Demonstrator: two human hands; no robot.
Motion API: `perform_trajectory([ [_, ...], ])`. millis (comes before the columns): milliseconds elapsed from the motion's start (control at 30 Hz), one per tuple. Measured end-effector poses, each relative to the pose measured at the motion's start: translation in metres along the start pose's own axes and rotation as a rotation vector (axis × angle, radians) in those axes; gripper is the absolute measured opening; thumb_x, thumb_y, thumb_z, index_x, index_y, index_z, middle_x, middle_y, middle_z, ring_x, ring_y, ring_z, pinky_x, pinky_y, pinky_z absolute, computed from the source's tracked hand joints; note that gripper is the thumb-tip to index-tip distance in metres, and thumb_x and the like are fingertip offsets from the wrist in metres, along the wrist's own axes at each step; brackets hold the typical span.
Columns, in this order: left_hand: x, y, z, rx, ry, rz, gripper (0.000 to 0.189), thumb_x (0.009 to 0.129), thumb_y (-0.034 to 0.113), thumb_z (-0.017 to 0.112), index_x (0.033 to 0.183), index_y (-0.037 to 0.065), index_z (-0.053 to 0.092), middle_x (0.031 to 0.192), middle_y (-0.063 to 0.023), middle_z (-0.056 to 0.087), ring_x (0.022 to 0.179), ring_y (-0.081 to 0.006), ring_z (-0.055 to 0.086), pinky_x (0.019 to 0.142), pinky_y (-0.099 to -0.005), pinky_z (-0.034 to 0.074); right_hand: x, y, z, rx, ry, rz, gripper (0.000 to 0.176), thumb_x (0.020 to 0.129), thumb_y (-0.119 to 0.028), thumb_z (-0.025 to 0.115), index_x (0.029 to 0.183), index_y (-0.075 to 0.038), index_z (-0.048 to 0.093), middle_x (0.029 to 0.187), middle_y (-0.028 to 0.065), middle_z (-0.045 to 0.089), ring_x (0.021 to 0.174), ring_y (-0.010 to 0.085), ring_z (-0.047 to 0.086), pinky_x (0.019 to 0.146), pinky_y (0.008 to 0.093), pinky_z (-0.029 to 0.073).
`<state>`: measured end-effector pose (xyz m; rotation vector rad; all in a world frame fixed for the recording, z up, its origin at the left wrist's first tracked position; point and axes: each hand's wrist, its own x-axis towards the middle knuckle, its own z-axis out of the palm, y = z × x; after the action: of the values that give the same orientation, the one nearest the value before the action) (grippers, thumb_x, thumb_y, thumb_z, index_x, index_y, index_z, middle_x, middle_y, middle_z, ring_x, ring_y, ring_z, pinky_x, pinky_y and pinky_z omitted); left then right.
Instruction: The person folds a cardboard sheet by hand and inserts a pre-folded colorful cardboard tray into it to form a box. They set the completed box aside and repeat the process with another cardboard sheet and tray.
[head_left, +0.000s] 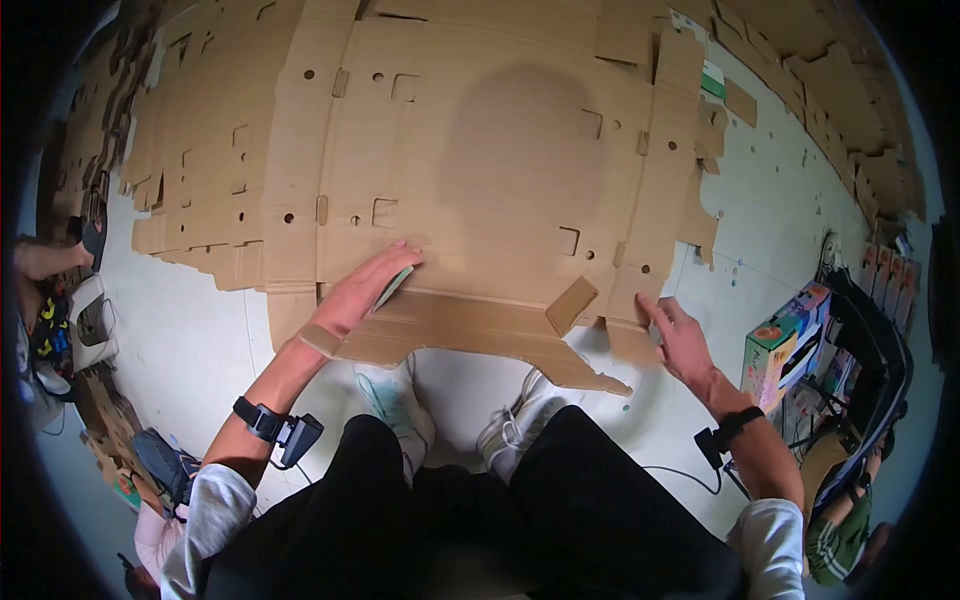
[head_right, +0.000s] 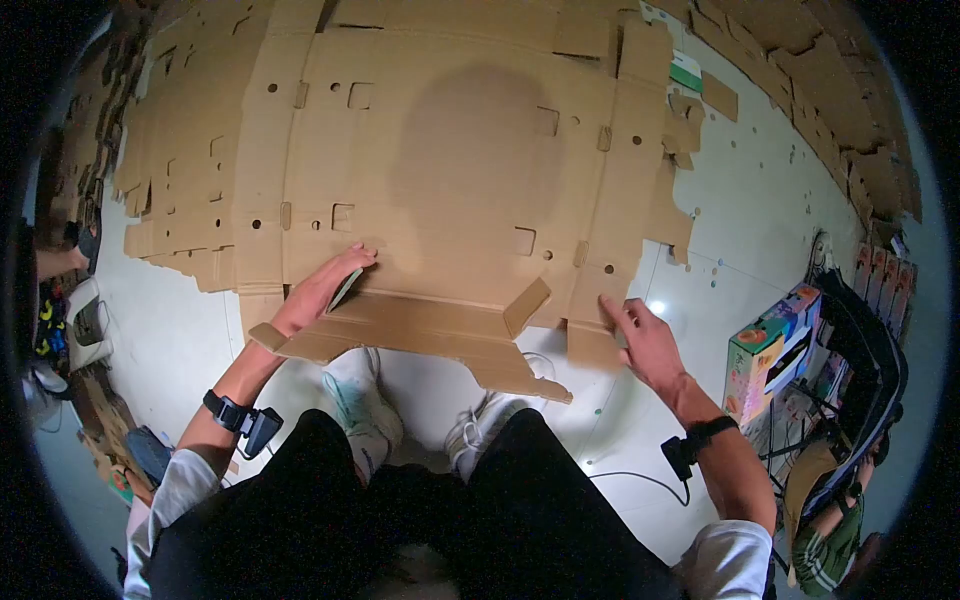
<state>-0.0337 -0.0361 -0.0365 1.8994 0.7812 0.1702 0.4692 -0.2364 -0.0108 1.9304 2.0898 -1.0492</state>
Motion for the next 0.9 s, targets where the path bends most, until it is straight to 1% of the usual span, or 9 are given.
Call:
perform_trajectory([
  [133,-0.001,0.006,-0.001,0.005,-0.010,-0.043,0.064,0.093,0.029,0.072,0.152,0.010,0.054,0.156,-0.0153,0.056,0.154,-0.0397,0.043,0.126,-0.0481,0.038,0.019,-0.045,0.000,0.420,0.427,0.253,0.073,0.095,-0.016,0.073,0.161,-0.008,0.043,0.090,0.0152,0.062,0.076,0.0243,0.059,0.073,0.0373,0.053],
  [233,0.001,0.020,-0.011,0.189,-0.099,0.008,0.054,0.099,0.027,0.063,0.151,0.013,0.057,0.158,-0.0138,0.055,0.155,-0.0376,0.042,0.127,-0.0472,0.037,0.037,-0.090,-0.048,0.547,0.288,0.378,0.073,0.093,-0.009,0.068,0.161,-0.009,0.042,0.089,0.0133,0.067,0.065,0.0180,0.060,0.064,0.0329,0.052],
  [300,0.003,0.024,-0.006,0.229,-0.118,0.008,0.051,0.100,0.025,0.058,0.149,0.013,0.059,0.156,-0.0135,0.057,0.154,-0.0377,0.043,0.127,-0.0468,0.038,0.048,-0.100,-0.052,0.533,0.330,0.141,0.045,0.090,-0.006,0.066,0.135,-0.009,0.064,0.057,0.0079,0.059,0.046,0.0191,0.061,0.053,0.0330,0.052],
  [367,0.007,0.030,-0.006,0.217,-0.132,0.009,0.055,0.096,0.026,0.059,0.149,0.013,0.059,0.153,-0.0135,0.058,0.153,-0.0381,0.043,0.126,-0.0471,0.038,0.056,-0.121,-0.069,0.500,0.288,-0.016,0.030,0.087,-0.005,0.066,0.117,-0.007,0.072,0.057,0.0091,0.059,0.048,0.0198,0.064,0.053,0.0326,0.052],
  [400,0.010,0.034,-0.008,0.183,-0.132,0.011,0.060,0.091,0.027,0.063,0.149,0.012,0.059,0.152,-0.0137,0.059,0.152,-0.0383,0.044,0.125,-0.0477,0.039,0.060,-0.135,-0.080,0.480,0.225,-0.011,0.013,0.087,-0.011,0.068,0.098,-0.006,0.071,0.059,0.0124,0.062,0.051,0.0245,0.067,0.055,0.0352,0.054],
  [633,0.017,0.049,-0.008,0.151,-0.100,-0.018,0.068,0.087,0.022,0.066,0.153,0.012,0.055,0.152,-0.0128,0.058,0.146,-0.0374,0.048,0.123,-0.0479,0.039,0.123,-0.169,-0.115,0.142,-0.237,-0.211,0.026,0.097,-0.032,0.071,0.097,-0.006,0.069,0.069,0.0203,0.068,0.073,0.0398,0.072,0.070,0.0477,0.057],
  [667,0.016,0.043,-0.006,0.134,-0.097,-0.046,0.068,0.088,0.022,0.065,0.154,0.012,0.055,0.156,-0.0141,0.055,0.148,-0.0379,0.046,0.124,-0.0484,0.039,0.135,-0.171,-0.107,0.137,-0.265,-0.203,0.029,0.099,-0.033,0.071,0.097,-0.004,0.069,0.072,0.0206,0.069,0.079,0.0417,0.072,0.073,0.0508,0.057],
  [767,0.006,0.021,0.005,0.145,0.001,-0.114,0.068,0.089,0.020,0.066,0.156,0.011,0.053,0.165,-0.0183,0.042,0.151,-0.0398,0.041,0.125,-0.0497,0.036,0.172,-0.165,-0.065,-0.058,-0.191,-0.259,0.025,0.103,-0.028,0.069,0.096,-0.004,0.064,0.059,0.0100,0.067,0.069,0.0351,0.071,0.066,0.0454,0.055],
  [900,-0.030,0.022,0.005,0.506,0.212,-0.299,0.068,0.093,0.013,0.070,0.158,0.015,0.051,0.174,-0.0248,0.022,0.154,-0.0425,0.035,0.126,-0.0500,0.033,0.193,-0.171,-0.065,0.025,-0.349,-0.176,0.022,0.102,-0.024,0.068,0.100,-0.002,0.065,0.065,0.0134,0.069,0.072,0.0368,0.071,0.071,0.0467,0.056],
])
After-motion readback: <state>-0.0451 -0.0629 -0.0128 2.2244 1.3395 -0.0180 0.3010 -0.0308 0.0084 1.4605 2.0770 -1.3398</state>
